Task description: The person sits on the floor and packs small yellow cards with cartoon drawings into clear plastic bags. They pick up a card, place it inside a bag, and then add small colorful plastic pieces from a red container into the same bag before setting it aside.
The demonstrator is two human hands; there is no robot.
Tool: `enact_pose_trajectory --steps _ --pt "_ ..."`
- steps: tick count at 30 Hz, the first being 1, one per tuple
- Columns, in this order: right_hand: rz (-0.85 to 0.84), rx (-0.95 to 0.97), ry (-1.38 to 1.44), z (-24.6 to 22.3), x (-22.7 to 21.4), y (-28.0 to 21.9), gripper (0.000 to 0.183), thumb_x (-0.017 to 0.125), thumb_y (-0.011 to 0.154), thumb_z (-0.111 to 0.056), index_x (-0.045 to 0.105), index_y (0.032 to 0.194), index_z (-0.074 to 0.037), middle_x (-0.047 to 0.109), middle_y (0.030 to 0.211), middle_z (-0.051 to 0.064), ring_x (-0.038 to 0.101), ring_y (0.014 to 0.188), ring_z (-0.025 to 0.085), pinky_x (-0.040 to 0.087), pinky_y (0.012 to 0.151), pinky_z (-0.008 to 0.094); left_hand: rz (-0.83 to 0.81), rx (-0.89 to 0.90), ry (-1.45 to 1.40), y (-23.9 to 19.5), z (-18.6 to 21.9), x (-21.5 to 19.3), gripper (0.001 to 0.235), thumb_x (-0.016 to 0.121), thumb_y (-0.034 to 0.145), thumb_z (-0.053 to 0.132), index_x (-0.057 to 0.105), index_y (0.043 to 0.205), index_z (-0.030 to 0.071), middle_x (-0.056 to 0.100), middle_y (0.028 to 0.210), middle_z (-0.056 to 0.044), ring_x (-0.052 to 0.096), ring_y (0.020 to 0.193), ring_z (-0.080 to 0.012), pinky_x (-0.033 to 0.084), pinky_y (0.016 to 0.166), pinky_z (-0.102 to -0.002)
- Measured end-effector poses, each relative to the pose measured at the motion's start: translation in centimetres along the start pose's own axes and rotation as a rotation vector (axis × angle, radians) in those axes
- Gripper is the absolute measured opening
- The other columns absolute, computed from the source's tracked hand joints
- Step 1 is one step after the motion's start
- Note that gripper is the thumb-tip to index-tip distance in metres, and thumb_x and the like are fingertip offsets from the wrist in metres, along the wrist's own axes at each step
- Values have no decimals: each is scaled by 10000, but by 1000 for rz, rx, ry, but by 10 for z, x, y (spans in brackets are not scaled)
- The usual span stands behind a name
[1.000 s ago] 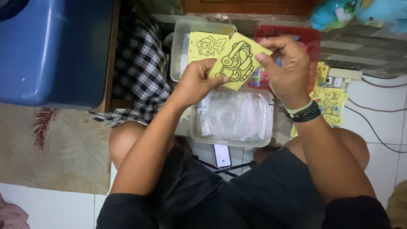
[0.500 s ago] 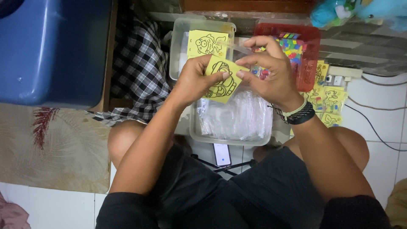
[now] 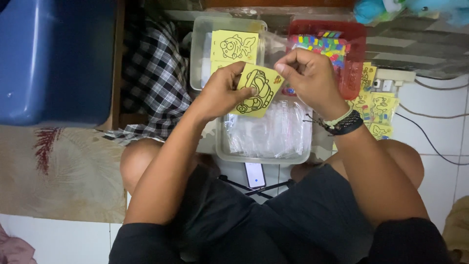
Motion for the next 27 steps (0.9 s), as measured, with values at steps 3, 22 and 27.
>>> enact_pose_trajectory --steps 3,22,27 --pt "-21 -118 -114 -11 -2 1 55 707 952 86 689 950 35 631 1160 102 537 933 137 450 780 231 62 -76 149 0 -3 -3 142 707 888 -40 684 1020 7 652 749 -17 547 562 -74 443 478 -220" --pt "-120 616 -1295 167 -69 1 665 862 794 -346 621 1298 14 692 1085 254 694 959 408 582 811 512 238 94 226 -6 11 -29 166 657 927 -74 646 1088 -35 711 844 -44 612 647 -82 505 569 -223" --pt "-38 457 -1164 173 -67 -7 299 800 833 -201 744 1059 -13 735 986 229 698 876 400 558 790 486 267 157 262 -5 15 -35 163 676 921 -61 662 1081 -32 706 826 -45 617 640 -88 520 559 -223"
Point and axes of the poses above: each hand's wrist, its own y-axis towards the middle knuckle, its own x-axis out of the palm, z = x × y, the point moved 4 cm from there along y, towards the middle knuckle
